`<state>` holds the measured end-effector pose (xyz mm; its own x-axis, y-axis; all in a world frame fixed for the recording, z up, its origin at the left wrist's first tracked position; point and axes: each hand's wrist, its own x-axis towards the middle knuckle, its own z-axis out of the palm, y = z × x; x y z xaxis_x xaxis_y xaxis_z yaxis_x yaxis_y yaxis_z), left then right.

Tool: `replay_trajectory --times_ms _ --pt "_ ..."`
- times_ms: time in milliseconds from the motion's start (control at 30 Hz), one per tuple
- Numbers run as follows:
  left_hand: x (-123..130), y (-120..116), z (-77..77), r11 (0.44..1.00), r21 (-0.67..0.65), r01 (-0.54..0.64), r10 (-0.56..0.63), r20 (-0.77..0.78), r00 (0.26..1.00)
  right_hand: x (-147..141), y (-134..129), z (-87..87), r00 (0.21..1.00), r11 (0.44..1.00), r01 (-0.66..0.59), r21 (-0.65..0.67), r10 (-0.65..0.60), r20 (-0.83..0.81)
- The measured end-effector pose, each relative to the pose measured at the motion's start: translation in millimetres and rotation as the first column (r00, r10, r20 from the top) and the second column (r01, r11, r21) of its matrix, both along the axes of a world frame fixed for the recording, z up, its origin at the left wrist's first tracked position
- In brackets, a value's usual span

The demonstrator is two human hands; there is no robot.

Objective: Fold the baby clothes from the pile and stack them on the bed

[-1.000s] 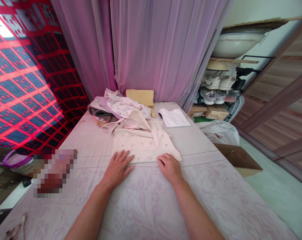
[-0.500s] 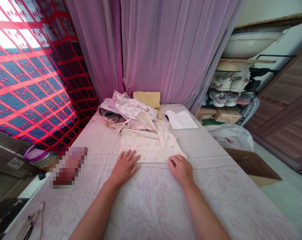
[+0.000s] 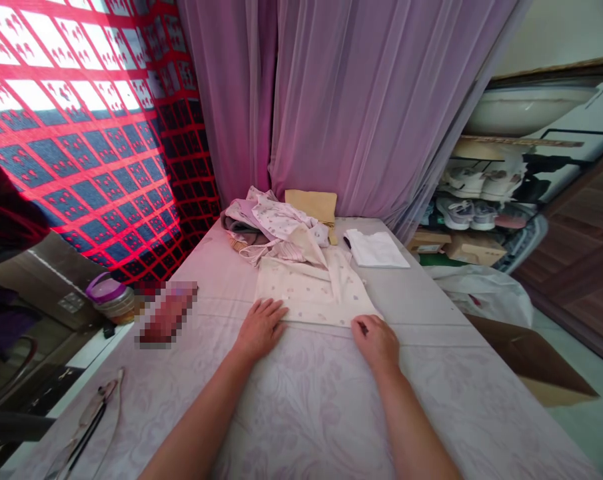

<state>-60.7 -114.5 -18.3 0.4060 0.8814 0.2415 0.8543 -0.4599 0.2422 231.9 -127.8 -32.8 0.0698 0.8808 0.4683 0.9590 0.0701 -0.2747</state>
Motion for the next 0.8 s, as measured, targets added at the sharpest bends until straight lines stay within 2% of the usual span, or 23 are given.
replay_trajectory --times_ms 200,333,667,800 --pt "-6.0 -1.7 -1.7 0.997 0.068 -0.041 0.028 0.182 0.983 1.1 0.1 -1.8 0.999 1.0 0.014 0.001 -0.014 -0.041" --pt "-7.6 0.4 -2.6 0.997 0.062 -0.054 0.036 0.262 0.964 0.7 -0.8 -0.8 0.999 1.0 0.001 0.02 0.0 -0.054" --pt "-3.7 -1.5 1.6 0.997 0.021 -0.073 0.065 0.24 0.969 4.0 -2.1 -6.2 0.995 0.995 -0.025 0.092 0.033 -0.089" --pt "-2.6 -2.0 3.8 0.997 0.003 -0.077 0.074 0.245 0.967 -2.0 -3.5 -3.7 0.99 0.986 -0.07 0.15 0.087 -0.11"
